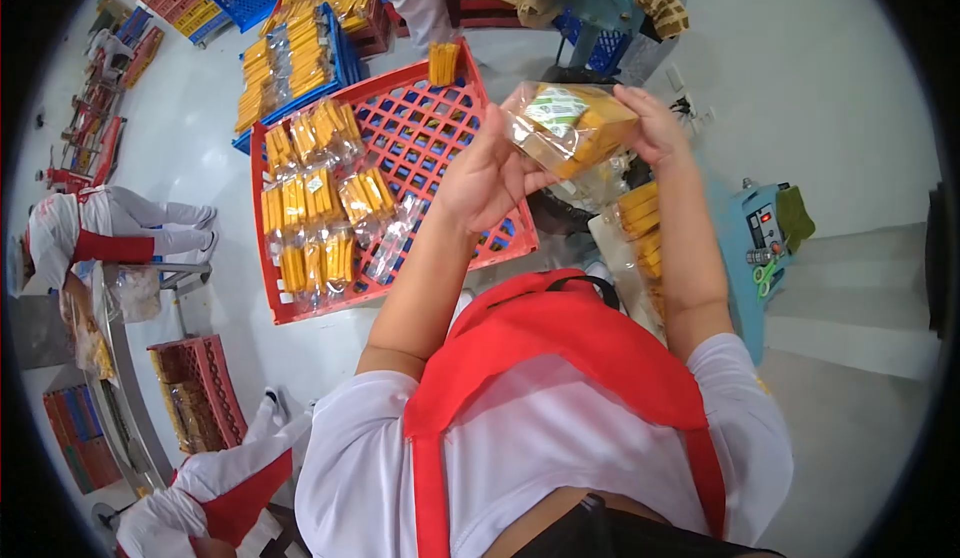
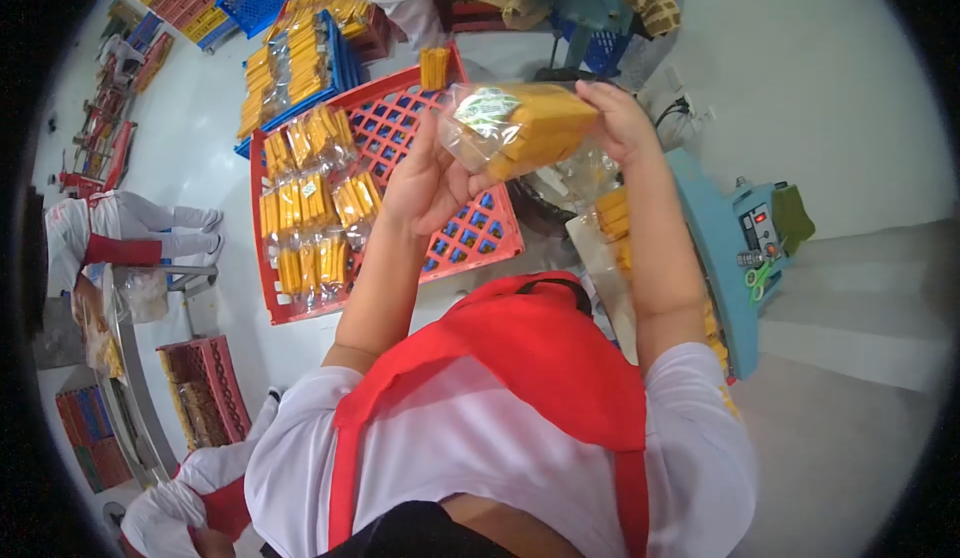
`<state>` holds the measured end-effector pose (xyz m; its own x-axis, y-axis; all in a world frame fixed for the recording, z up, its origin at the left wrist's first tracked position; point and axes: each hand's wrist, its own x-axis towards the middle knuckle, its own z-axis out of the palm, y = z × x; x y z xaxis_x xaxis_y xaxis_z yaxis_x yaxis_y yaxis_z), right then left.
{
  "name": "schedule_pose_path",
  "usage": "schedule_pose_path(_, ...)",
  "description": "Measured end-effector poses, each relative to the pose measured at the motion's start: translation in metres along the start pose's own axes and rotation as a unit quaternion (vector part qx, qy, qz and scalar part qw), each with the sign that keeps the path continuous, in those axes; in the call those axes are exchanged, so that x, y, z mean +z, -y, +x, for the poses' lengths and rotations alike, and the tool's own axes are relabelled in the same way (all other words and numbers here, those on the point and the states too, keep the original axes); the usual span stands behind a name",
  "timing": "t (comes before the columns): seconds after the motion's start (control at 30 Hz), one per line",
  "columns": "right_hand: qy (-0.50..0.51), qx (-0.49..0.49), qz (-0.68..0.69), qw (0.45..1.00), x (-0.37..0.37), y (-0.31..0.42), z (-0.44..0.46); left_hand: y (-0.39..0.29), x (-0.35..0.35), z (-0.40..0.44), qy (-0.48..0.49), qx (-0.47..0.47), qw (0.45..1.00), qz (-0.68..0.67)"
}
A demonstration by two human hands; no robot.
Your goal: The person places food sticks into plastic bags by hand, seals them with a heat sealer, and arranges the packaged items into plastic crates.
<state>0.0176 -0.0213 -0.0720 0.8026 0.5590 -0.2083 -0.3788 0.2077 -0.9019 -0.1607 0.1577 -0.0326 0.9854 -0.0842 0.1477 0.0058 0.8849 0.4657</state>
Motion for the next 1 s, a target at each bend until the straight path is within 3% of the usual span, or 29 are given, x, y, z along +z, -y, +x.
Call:
schedule_pose_path(0.07,0.012,0.013,0.042,0.999,-0.004,-0.014,0.000,0.002,0.013,0.000,-0.044,-0.025,0.997,0.063)
schedule_pose_path(0.13,0.049,0.094,0.139,0.985,0.000,-0.022,0.001,0.004,0.017,0.001,-0.043,-0.030,0.997,0.051)
schedule_pose_path(0.23,0.057,0.123,0.114,0.984,-0.001,-0.031,-0.008,0.004,0.020,0.000,-0.086,-0.028,0.993,0.074)
schedule_pose_path(0.33,0.074,0.150,0.124,0.978,-0.010,-0.041,-0.008,0.003,0.014,0.002,-0.124,-0.040,0.990,0.060)
schedule_pose_path(0.4,0.072,0.168,0.141,0.973,-0.011,-0.043,-0.013,0.000,0.008,0.004,-0.111,-0.052,0.991,-0.049)
schedule_pose_path(0.53,0.069,0.166,0.143,0.973,-0.007,-0.038,-0.023,-0.004,0.006,0.000,-0.114,-0.052,0.990,-0.067)
schedule_pose_path(0.6,0.062,0.150,0.154,0.975,-0.008,-0.037,-0.024,-0.001,-0.002,0.000,-0.119,-0.061,0.989,0.057)
schedule_pose_path(0.83,0.088,0.076,0.152,0.981,0.003,-0.009,-0.051,0.000,-0.036,0.003,-0.097,-0.058,0.992,0.062)
schedule_pose_path(0.93,0.115,0.060,0.147,0.981,0.009,0.002,-0.061,-0.003,-0.039,0.007,-0.107,-0.030,0.993,0.045)
schedule_pose_path(1.0,0.115,0.040,0.142,0.982,0.024,0.011,-0.072,-0.009,-0.041,0.010,-0.095,0.129,0.985,0.065)
